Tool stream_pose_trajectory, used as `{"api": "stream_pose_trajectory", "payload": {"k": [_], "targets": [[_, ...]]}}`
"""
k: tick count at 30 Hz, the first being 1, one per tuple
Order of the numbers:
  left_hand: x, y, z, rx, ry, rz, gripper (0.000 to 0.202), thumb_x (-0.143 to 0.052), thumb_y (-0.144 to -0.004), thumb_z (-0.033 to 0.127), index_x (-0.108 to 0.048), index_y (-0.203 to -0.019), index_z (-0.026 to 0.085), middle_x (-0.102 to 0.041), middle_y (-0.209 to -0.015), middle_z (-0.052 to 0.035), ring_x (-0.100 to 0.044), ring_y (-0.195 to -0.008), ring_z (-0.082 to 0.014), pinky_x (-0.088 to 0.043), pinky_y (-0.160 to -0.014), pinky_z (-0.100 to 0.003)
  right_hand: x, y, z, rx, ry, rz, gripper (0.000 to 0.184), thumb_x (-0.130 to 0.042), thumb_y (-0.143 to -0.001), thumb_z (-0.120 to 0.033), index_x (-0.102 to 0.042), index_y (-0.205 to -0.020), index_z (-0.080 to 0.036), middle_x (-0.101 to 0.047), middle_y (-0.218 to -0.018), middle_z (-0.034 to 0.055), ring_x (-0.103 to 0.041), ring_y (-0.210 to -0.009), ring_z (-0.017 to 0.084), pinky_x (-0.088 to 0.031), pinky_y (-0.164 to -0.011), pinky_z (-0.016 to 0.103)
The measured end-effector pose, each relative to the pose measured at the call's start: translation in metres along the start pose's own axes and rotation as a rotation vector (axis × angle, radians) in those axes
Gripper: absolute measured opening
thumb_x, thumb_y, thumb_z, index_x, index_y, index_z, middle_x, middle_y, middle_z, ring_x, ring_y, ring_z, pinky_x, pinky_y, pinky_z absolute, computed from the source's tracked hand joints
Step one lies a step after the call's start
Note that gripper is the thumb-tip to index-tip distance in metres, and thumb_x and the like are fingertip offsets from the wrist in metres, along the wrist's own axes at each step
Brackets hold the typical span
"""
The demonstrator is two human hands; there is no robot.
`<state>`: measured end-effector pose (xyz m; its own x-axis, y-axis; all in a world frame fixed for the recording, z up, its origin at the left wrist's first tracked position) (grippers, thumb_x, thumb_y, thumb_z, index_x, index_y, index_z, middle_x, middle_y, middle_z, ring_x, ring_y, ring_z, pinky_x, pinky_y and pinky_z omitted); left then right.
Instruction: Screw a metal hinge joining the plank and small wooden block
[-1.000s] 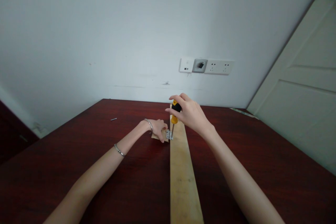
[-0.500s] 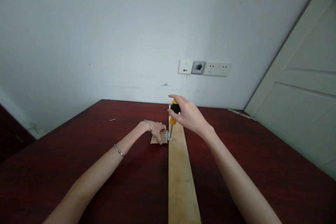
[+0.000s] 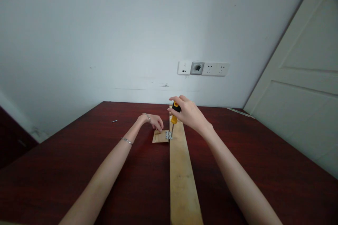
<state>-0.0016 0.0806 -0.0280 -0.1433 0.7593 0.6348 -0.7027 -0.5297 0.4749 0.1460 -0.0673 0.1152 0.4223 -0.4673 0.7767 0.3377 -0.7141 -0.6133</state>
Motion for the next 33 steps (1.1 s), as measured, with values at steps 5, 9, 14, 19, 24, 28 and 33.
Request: {"api": "stream_pose_trajectory", "payload": {"k": [5,9,14,19,24,28,33], "targets": [[-0.005,-0.006,-0.008,-0.038,0.015,0.054,0.032,-0.077,-0.055,0.038,-0.072,-0.078,0.017,-0.065,-0.069,0.0003,-0.052,-0.065,-0.0126,-0.037,-0.058,-0.021,-0.001,0.000,0.002,0.005,-0.048,0.002,0.044,-0.047,-0.085,-0.027,-0.045,-0.127,-0.016,-0.059,-0.106,0.0111,-0.060,-0.085,0.021,-0.043,-0.075,0.032],[-0.006,-0.010,-0.013,-0.059,0.004,0.067,0.028,-0.077,-0.055,0.039,-0.073,-0.071,0.017,-0.062,-0.062,0.0012,-0.048,-0.061,-0.0112,-0.033,-0.057,-0.022,0.002,0.002,0.000,-0.004,0.016,-0.021,0.045,-0.050,-0.080,-0.024,-0.047,-0.125,-0.020,-0.060,-0.105,0.0092,-0.060,-0.085,0.022,-0.042,-0.069,0.030],[-0.005,-0.009,-0.018,-0.099,0.008,0.077,0.030,-0.076,-0.056,0.041,-0.073,-0.073,0.017,-0.063,-0.064,0.0008,-0.048,-0.064,-0.0121,-0.033,-0.061,-0.022,0.002,0.003,0.001,0.003,0.056,0.000,0.037,-0.049,-0.086,-0.045,-0.053,-0.117,-0.025,-0.061,-0.102,0.0065,-0.060,-0.079,0.021,-0.040,-0.063,0.029],[-0.007,-0.009,-0.024,-0.141,0.047,0.095,0.036,-0.075,-0.058,0.047,-0.072,-0.074,0.015,-0.062,-0.067,-0.0001,-0.048,-0.065,-0.0124,-0.033,-0.063,-0.022,-0.005,0.000,0.007,0.016,-0.046,0.026,0.045,-0.049,-0.087,-0.037,-0.043,-0.128,-0.021,-0.059,-0.109,0.0100,-0.059,-0.088,0.022,-0.043,-0.074,0.032],[-0.007,-0.011,-0.027,-0.153,0.064,0.111,0.036,-0.074,-0.058,0.047,-0.070,-0.071,0.014,-0.060,-0.063,0.0008,-0.047,-0.064,-0.0119,-0.034,-0.063,-0.022,-0.003,0.001,0.006,0.011,-0.088,0.028,0.050,-0.049,-0.081,-0.025,-0.041,-0.130,-0.017,-0.055,-0.118,0.0126,-0.059,-0.088,0.022,-0.044,-0.076,0.034],[-0.007,-0.009,-0.026,-0.155,0.064,0.116,0.033,-0.074,-0.059,0.045,-0.070,-0.071,0.014,-0.060,-0.063,0.0009,-0.047,-0.064,-0.0121,-0.034,-0.063,-0.022,0.000,0.002,0.004,0.022,-0.071,0.019,0.042,-0.051,-0.082,-0.030,-0.049,-0.122,-0.020,-0.058,-0.110,0.0095,-0.059,-0.081,0.019,-0.044,-0.072,0.031],[-0.007,-0.010,-0.024,-0.148,0.048,0.109,0.028,-0.073,-0.060,0.041,-0.069,-0.070,0.014,-0.058,-0.061,0.0017,-0.045,-0.061,-0.0109,-0.032,-0.060,-0.022,-0.002,0.001,0.005,0.035,-0.068,0.012,0.039,-0.052,-0.086,-0.041,-0.051,-0.120,-0.023,-0.062,-0.097,0.0055,-0.058,-0.075,0.017,-0.042,-0.068,0.028]]}}
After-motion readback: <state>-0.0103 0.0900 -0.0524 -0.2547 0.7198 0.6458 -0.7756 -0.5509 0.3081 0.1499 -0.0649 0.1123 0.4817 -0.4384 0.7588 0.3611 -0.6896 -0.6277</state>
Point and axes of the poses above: each hand's wrist, its own y-axis away from the middle knuckle, its own x-axis out of the back of the hand, z = x × y, the point moved 4 cm from there along -y, towards the middle knuckle
